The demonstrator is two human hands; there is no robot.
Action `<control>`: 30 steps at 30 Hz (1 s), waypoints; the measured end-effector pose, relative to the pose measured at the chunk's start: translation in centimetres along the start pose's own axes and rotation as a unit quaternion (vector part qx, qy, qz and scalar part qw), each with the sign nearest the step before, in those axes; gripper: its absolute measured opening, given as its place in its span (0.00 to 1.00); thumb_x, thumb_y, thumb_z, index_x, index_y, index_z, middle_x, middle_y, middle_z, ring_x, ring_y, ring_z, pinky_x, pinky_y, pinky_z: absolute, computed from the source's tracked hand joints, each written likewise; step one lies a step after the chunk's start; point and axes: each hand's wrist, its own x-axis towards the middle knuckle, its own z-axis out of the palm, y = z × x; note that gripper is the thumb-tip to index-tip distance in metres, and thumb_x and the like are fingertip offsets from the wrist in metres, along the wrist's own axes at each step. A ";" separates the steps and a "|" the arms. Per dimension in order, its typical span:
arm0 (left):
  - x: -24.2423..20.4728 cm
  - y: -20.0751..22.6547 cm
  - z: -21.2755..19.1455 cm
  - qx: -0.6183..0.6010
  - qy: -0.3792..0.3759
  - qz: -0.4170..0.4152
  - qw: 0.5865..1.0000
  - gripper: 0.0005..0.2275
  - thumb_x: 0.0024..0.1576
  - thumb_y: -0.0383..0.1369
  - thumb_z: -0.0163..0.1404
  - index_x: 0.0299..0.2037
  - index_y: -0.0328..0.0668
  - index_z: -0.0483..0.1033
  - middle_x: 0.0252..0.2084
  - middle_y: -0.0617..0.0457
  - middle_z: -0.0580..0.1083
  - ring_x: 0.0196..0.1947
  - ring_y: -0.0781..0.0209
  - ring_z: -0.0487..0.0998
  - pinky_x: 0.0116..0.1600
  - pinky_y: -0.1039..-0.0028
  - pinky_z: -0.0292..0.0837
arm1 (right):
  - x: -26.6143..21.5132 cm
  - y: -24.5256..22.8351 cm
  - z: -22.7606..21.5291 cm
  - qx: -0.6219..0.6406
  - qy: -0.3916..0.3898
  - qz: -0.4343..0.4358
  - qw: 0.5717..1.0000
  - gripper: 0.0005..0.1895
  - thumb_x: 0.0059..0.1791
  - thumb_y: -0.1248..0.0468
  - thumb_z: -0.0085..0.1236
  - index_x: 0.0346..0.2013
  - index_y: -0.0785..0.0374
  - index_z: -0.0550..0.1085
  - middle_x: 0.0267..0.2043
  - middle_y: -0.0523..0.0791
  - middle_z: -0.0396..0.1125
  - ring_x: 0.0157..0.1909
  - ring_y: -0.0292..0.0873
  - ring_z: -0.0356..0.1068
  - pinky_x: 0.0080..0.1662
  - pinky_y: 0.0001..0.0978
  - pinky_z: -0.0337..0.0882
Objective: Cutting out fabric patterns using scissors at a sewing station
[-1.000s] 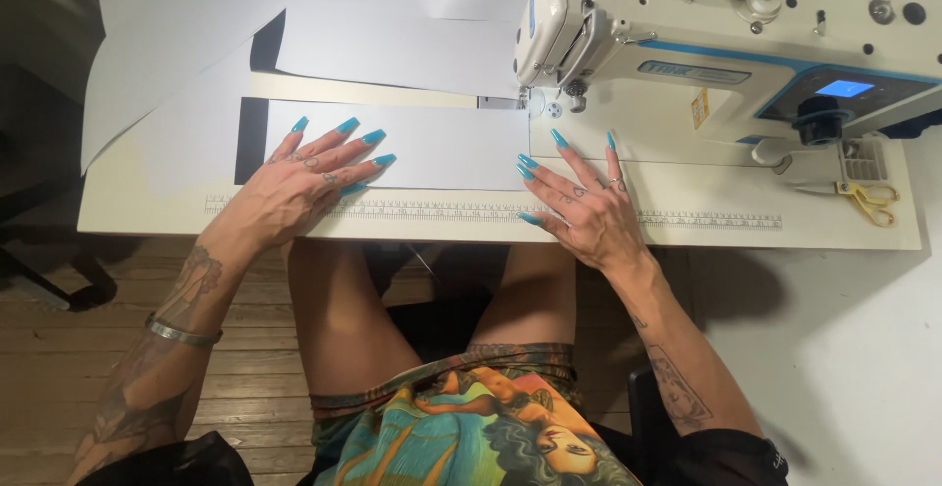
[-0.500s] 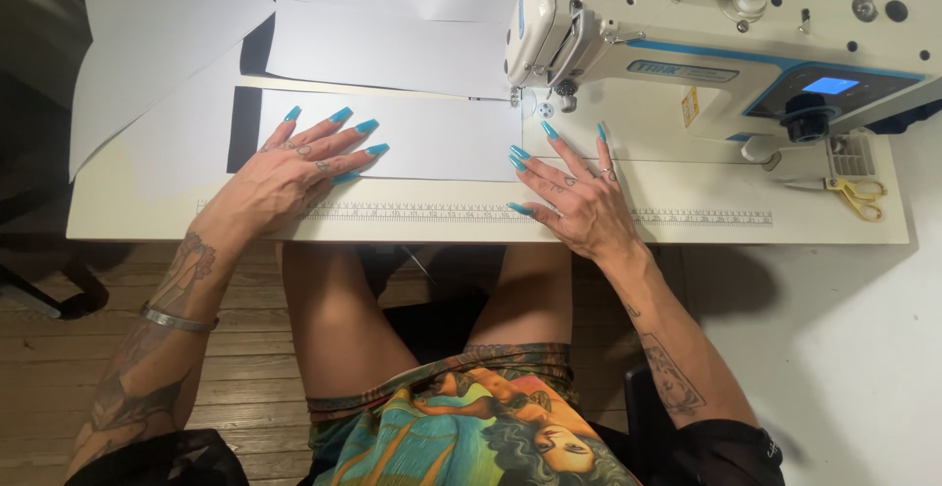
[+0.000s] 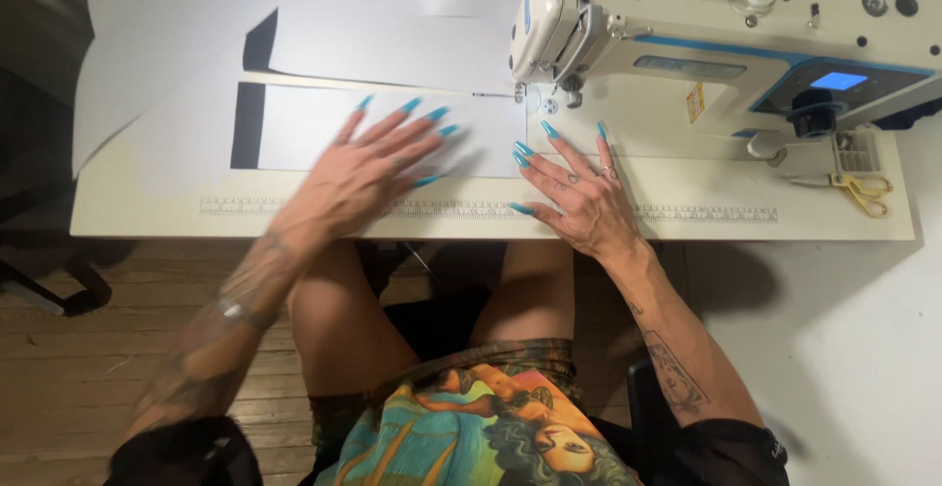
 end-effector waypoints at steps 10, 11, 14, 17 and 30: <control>5.5 2.3 4.2 0.001 0.011 -0.042 0.999 0.21 0.57 0.50 0.25 0.61 0.63 0.51 0.62 0.60 0.52 0.64 0.64 0.43 0.63 0.56 0.29 | 0.2 -0.2 -0.1 0.019 0.005 0.014 1.000 0.26 0.45 0.39 0.35 0.50 0.46 0.67 0.53 0.38 0.62 0.62 0.45 0.50 0.58 0.61 0.39; 5.4 2.5 3.8 -0.001 -0.005 -0.050 0.999 0.22 0.57 0.50 0.24 0.61 0.62 0.50 0.63 0.61 0.51 0.64 0.64 0.42 0.63 0.57 0.29 | 0.1 -0.1 0.0 0.011 0.002 0.012 1.000 0.25 0.46 0.39 0.36 0.50 0.46 0.66 0.53 0.37 0.61 0.62 0.45 0.50 0.58 0.61 0.40; 5.4 3.0 3.3 0.005 -0.024 -0.052 0.998 0.22 0.57 0.49 0.22 0.61 0.60 0.50 0.63 0.61 0.49 0.64 0.63 0.41 0.63 0.57 0.28 | 0.0 -0.3 -0.2 0.007 -0.002 0.017 1.000 0.24 0.46 0.40 0.36 0.51 0.45 0.66 0.53 0.38 0.61 0.62 0.45 0.51 0.57 0.62 0.41; 5.4 3.0 3.9 0.023 -0.025 -0.061 0.998 0.22 0.58 0.49 0.22 0.61 0.60 0.49 0.64 0.62 0.48 0.65 0.64 0.40 0.63 0.57 0.27 | -0.1 -0.2 -0.3 0.012 -0.003 0.011 1.000 0.25 0.46 0.40 0.36 0.50 0.47 0.67 0.53 0.38 0.62 0.61 0.46 0.51 0.57 0.63 0.41; 5.2 3.2 4.2 0.011 -0.028 -0.078 0.997 0.21 0.58 0.47 0.21 0.61 0.60 0.50 0.64 0.62 0.49 0.65 0.64 0.39 0.64 0.57 0.27 | -0.8 -0.3 -0.1 0.005 -0.016 -0.057 0.998 0.35 0.37 0.31 0.43 0.48 0.49 0.67 0.54 0.39 0.61 0.61 0.44 0.52 0.59 0.60 0.38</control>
